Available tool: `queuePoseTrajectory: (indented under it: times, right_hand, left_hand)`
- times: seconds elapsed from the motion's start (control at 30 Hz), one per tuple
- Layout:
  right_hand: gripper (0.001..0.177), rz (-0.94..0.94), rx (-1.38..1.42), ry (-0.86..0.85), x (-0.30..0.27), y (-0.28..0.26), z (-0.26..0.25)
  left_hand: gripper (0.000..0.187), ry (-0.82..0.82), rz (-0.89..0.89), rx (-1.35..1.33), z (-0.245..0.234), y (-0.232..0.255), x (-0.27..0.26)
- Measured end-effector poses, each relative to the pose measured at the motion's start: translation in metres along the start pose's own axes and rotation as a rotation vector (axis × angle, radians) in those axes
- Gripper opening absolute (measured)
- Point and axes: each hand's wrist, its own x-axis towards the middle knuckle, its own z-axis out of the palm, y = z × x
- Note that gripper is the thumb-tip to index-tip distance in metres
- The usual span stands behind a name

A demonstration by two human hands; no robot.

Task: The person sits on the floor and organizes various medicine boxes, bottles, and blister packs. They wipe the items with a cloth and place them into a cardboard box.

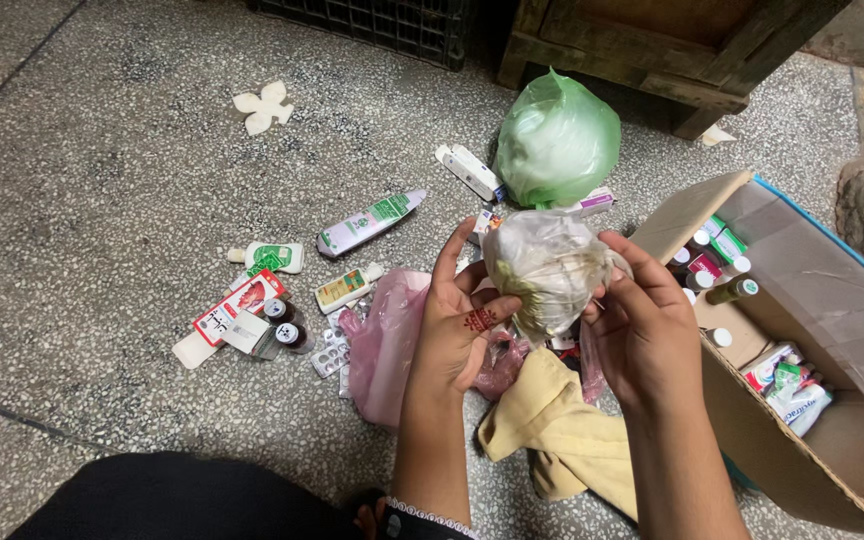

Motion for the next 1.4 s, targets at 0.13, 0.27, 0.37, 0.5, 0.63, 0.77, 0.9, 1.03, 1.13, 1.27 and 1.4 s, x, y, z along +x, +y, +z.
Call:
queuePoseTrajectory:
  times: [0.13, 0.27, 0.37, 0.5, 0.63, 0.77, 0.9, 1.03, 1.13, 1.27, 1.4]
  right_hand:
    - [0.042, 0.077, 0.109, -0.035, 0.003, 0.01, -0.007]
    - [0.042, 0.115, 0.177, -0.063, 0.003, 0.015, -0.002]
    - [0.041, 0.148, 0.139, -0.024, -0.002, 0.011, 0.01]
    - [0.036, 0.164, 0.132, -0.045, -0.005, 0.009, 0.017]
    - [0.036, 0.192, 0.152, -0.084, -0.005, 0.01, 0.017]
    - [0.039, 0.215, 0.176, -0.085, -0.008, 0.013, 0.022]
    - [0.038, 0.231, 0.183, -0.095, -0.009, 0.014, 0.02]
    - [0.04, 0.241, 0.2, -0.099, -0.009, 0.015, 0.019]
    - [0.04, 0.242, 0.202, -0.07, -0.009, 0.015, 0.021]
    - [0.041, 0.232, 0.204, -0.072, -0.011, 0.014, 0.024]
    - [0.041, 0.23, 0.191, -0.076, -0.014, 0.01, 0.027]
  left_hand:
    - [0.109, -0.009, 0.001, 0.018, 0.005, 0.011, -0.004]
    - [0.109, -0.02, 0.018, -0.038, 0.01, 0.018, -0.009]
    - [0.11, -0.035, 0.042, -0.056, 0.017, 0.022, -0.013]
    - [0.11, -0.028, 0.031, -0.081, 0.025, 0.03, -0.018]
    - [0.112, -0.059, 0.043, -0.105, 0.029, 0.035, -0.022]
    - [0.115, -0.085, 0.044, -0.105, 0.029, 0.038, -0.025]
    - [0.114, -0.13, 0.041, -0.109, 0.025, 0.04, -0.027]
    - [0.116, -0.16, 0.054, -0.097, 0.024, 0.039, -0.027]
    - [0.116, -0.183, 0.042, -0.122, 0.025, 0.041, -0.029]
    - [0.116, -0.203, 0.02, -0.169, 0.027, 0.045, -0.03]
    - [0.116, -0.241, 0.021, -0.162, 0.024, 0.046, -0.032]
